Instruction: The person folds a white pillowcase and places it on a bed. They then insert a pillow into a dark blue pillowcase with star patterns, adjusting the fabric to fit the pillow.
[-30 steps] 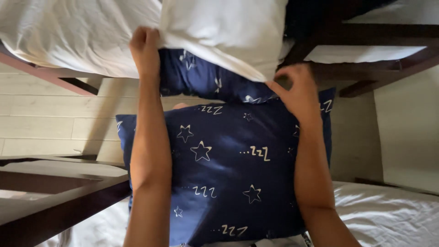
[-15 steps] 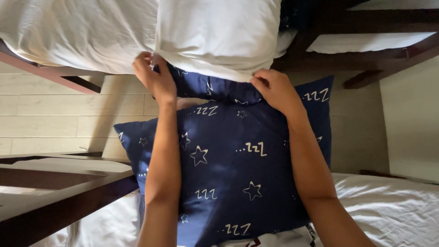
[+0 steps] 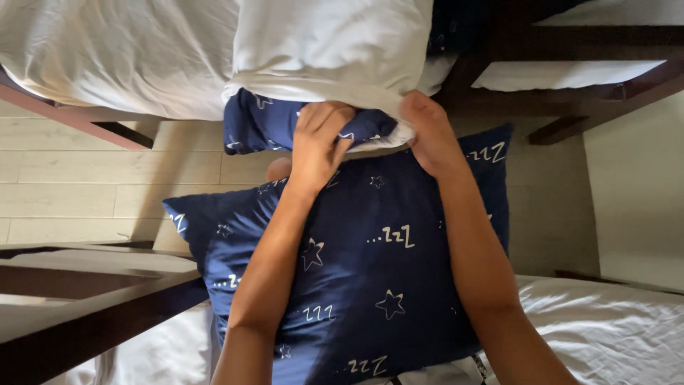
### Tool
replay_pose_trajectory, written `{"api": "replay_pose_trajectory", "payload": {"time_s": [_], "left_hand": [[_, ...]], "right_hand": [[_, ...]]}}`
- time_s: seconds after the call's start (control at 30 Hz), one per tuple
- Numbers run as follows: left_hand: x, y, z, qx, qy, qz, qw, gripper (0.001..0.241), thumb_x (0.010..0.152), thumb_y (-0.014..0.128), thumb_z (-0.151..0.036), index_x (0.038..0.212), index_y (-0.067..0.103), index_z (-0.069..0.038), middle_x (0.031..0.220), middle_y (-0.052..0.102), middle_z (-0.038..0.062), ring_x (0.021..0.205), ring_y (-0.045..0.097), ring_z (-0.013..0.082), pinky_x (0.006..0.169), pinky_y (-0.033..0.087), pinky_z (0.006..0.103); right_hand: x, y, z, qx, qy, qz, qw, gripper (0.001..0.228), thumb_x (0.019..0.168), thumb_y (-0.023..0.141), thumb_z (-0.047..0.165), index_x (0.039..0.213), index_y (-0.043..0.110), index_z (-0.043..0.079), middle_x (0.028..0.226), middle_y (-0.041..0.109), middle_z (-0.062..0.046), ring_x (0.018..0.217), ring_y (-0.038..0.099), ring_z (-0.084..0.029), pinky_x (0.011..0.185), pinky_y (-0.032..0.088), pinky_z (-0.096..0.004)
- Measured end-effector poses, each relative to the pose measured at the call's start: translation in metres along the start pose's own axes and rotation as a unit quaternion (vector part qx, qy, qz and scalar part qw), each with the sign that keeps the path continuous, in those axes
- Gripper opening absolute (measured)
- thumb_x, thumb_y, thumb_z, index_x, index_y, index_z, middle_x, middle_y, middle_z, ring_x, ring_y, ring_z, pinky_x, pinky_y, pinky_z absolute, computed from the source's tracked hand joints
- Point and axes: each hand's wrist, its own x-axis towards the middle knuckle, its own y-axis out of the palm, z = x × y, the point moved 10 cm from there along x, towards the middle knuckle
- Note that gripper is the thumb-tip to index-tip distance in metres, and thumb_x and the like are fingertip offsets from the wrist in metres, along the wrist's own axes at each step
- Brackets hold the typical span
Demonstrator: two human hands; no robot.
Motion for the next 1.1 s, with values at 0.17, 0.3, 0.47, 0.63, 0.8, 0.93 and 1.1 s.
{"api": "replay_pose_trajectory", "payload": {"time_s": [0.17,0.3,0.47,0.63,0.8,0.93,1.1], "left_hand": [[0.011,-0.012,-0.033,-0.029,0.054,-0.026,0.998,0.031,0.079,0.076,-0.007,0.107,0.064,-0.002,0.117,0.067,0.010,0.120,0.062,0.0337,0.104,0.049,0.0459],[0.009,0.018,-0.049,-0.025,0.100,0.054,0.993,0.034,0.074,0.078,-0.008,0.106,0.065,-0.005,0.120,0.066,0.008,0.128,0.062,0.0337,0.109,0.049,0.0453],[0.006,0.031,-0.041,-0.059,0.096,0.095,0.989,0.035,0.078,0.080,-0.008,0.110,0.066,-0.005,0.124,0.065,0.008,0.132,0.060,0.0341,0.110,0.049,0.0443],[0.005,0.023,-0.013,-0.067,0.086,0.077,0.991,0.027,0.088,0.084,-0.019,0.110,0.072,-0.008,0.122,0.071,0.005,0.127,0.062,0.0269,0.108,0.047,0.0454],[-0.006,-0.031,0.068,0.078,-0.039,-0.035,0.996,0.037,0.088,0.084,-0.022,0.120,0.074,-0.007,0.129,0.071,0.008,0.127,0.062,0.0310,0.111,0.048,0.0461],[-0.039,-0.048,0.131,0.049,-0.174,-0.143,0.973,0.044,0.085,0.088,-0.026,0.121,0.072,-0.006,0.135,0.056,0.019,0.123,0.054,0.0384,0.099,0.049,0.0475],[-0.057,-0.032,0.178,-0.131,-0.289,-0.146,0.937,0.033,0.087,0.075,-0.009,0.117,0.064,-0.006,0.121,0.060,0.011,0.118,0.061,0.0253,0.089,0.056,0.0352]], "right_hand": [[0.034,-0.013,0.020,-0.300,-0.245,0.021,0.922,0.016,0.111,0.064,0.016,0.101,0.062,0.005,0.094,0.061,0.002,0.087,0.053,-0.006,0.079,0.045,-0.025],[0.033,-0.008,0.071,-0.362,-0.427,-0.082,0.824,0.019,0.111,0.062,0.017,0.100,0.060,0.002,0.089,0.053,0.003,0.081,0.047,-0.007,0.072,0.041,-0.025],[0.050,-0.019,0.077,-0.343,-0.431,-0.077,0.831,0.022,0.111,0.062,0.021,0.099,0.058,0.002,0.083,0.052,0.004,0.076,0.045,-0.007,0.067,0.039,-0.025],[0.115,-0.127,0.032,-0.363,-0.383,-0.104,0.843,0.030,0.112,0.064,0.023,0.092,0.059,0.001,0.081,0.050,0.004,0.076,0.044,-0.008,0.067,0.039,-0.025],[0.114,-0.171,0.036,-0.381,-0.318,-0.140,0.857,0.044,0.115,0.059,0.037,0.084,0.056,0.005,0.075,0.050,0.006,0.072,0.044,-0.007,0.065,0.038,-0.025],[0.103,-0.156,0.037,-0.343,-0.265,-0.153,0.888,0.041,0.109,0.060,0.042,0.086,0.064,0.009,0.072,0.052,0.007,0.068,0.043,-0.005,0.061,0.035,-0.024],[0.100,-0.145,0.040,-0.336,-0.293,-0.123,0.887,0.046,0.110,0.061,0.046,0.086,0.062,0.008,0.075,0.051,0.007,0.070,0.042,-0.005,0.062,0.033,-0.026]]}}
